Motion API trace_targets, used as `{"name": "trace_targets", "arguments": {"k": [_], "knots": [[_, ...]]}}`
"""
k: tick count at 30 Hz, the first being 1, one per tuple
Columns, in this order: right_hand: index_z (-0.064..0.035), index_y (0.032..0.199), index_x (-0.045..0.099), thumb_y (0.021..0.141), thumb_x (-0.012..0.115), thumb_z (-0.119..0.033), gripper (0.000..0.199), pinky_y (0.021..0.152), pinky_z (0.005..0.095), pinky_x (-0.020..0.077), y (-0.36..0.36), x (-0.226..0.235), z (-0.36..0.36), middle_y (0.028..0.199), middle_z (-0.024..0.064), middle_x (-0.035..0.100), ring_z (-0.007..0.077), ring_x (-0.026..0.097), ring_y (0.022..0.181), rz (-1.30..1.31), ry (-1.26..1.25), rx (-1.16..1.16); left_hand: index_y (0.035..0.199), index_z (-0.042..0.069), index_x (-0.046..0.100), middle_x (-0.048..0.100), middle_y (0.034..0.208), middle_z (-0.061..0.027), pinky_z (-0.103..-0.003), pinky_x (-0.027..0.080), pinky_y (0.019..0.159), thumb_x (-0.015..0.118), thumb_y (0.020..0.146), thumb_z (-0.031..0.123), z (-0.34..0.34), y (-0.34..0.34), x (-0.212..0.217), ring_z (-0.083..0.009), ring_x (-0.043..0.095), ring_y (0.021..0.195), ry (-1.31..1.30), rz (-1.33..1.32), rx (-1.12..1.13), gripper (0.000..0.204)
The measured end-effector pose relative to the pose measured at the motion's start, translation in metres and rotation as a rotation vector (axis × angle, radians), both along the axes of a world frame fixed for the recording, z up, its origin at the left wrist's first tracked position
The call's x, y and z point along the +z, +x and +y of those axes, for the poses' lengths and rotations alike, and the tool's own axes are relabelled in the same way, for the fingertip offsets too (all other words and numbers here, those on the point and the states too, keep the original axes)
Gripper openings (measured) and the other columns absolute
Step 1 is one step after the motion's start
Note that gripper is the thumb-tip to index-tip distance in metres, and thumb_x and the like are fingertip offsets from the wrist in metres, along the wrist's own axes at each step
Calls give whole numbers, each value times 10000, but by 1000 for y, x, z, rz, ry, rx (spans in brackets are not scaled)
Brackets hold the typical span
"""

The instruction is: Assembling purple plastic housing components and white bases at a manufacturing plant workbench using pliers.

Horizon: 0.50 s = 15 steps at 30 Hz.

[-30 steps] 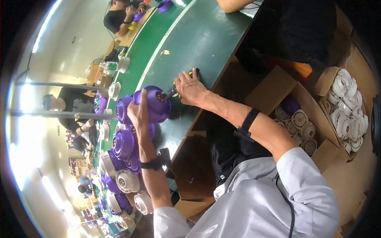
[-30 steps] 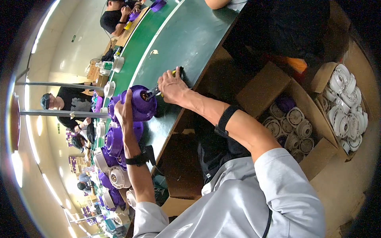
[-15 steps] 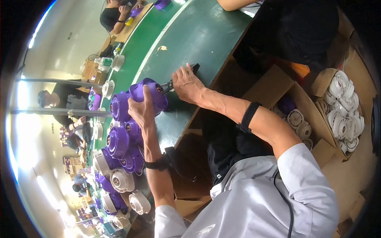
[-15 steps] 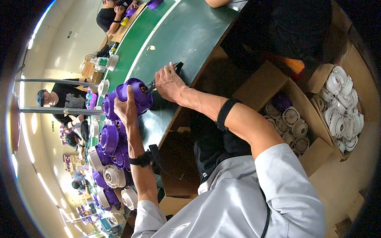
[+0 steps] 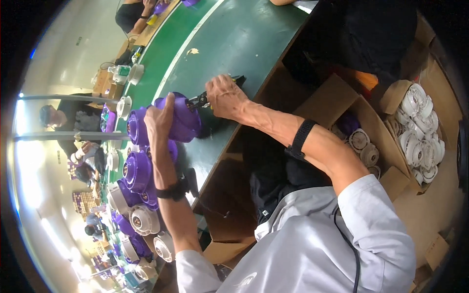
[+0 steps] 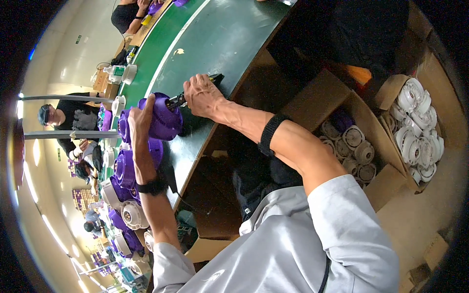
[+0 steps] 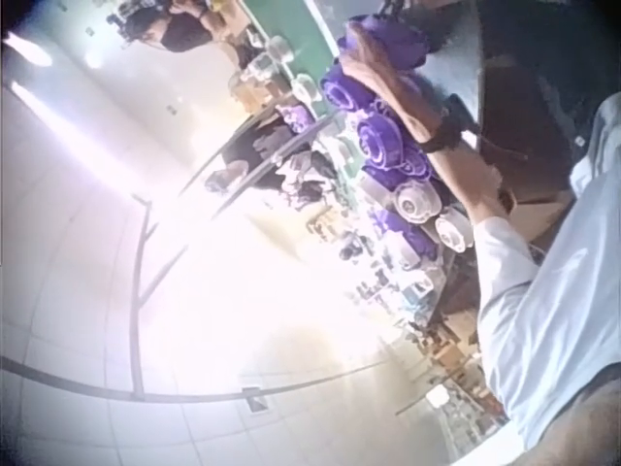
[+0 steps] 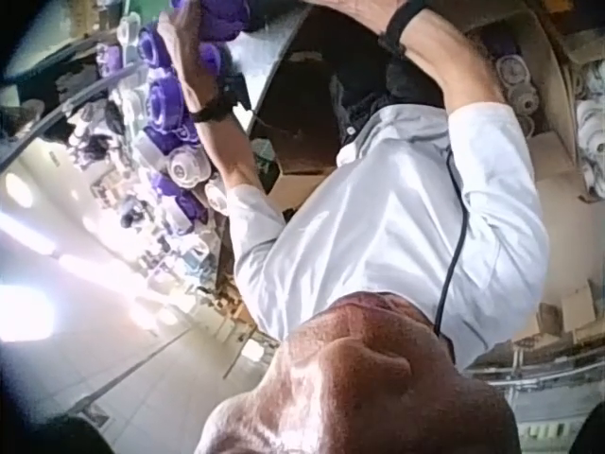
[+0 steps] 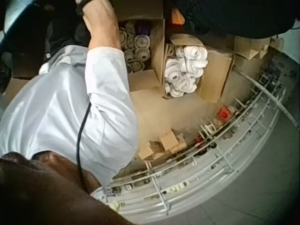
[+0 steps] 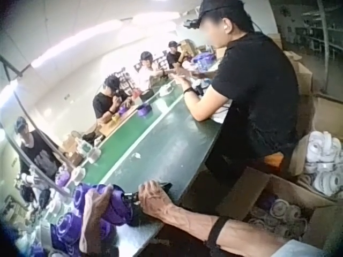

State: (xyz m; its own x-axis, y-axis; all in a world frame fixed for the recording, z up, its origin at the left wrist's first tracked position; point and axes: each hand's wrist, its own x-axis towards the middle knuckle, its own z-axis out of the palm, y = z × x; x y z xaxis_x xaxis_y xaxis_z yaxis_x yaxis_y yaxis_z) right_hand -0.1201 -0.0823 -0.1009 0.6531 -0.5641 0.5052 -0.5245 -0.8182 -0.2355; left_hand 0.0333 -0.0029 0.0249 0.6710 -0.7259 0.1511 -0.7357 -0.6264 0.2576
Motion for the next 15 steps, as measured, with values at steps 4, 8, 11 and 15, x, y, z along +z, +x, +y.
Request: {"name": "trace_targets", "arguments": {"k": [4, 8, 11, 15], "knots": [[31, 941, 548, 822, 468, -135, 219, 800, 438, 402, -3, -1, 1, 849, 163, 540, 265, 511, 842, -13, -36, -31, 881, -180, 620, 643, 786, -247, -406, 485, 643, 615, 762, 619, -20, -3, 15, -280, 649, 731, 114, 18, -90, 808], [66, 988, 544, 823, 485, -149, 277, 943, 638, 358, -7, 0, 4, 920, 215, 541, 347, 522, 942, 9, -59, -68, 894, -180, 623, 647, 856, -320, -412, 485, 782, 611, 727, 582, -30, -2, 18, -331, 664, 885, 169, 161, -78, 781], [105, 1056, 526, 827, 489, -161, 352, 995, 731, 248, -8, 5, 2, 1023, 271, 522, 405, 495, 1047, 106, 94, -22, 915, -183, 623, 646, 865, -316, -408, 486, 779, 611, 733, 591, -21, -3, 18, -327, 661, 872, 129, 171, -74, 795], [134, 1120, 496, 833, 483, -165, 415, 992, 727, 253, -6, 3, 1, 1103, 305, 496, 436, 455, 1124, 66, 85, -24, 930, -184, 624, 643, 868, -316, -414, 484, 775, 608, 739, 620, -4, 22, 0, -345, 655, 862, -13, 196, 3, 827]]}}
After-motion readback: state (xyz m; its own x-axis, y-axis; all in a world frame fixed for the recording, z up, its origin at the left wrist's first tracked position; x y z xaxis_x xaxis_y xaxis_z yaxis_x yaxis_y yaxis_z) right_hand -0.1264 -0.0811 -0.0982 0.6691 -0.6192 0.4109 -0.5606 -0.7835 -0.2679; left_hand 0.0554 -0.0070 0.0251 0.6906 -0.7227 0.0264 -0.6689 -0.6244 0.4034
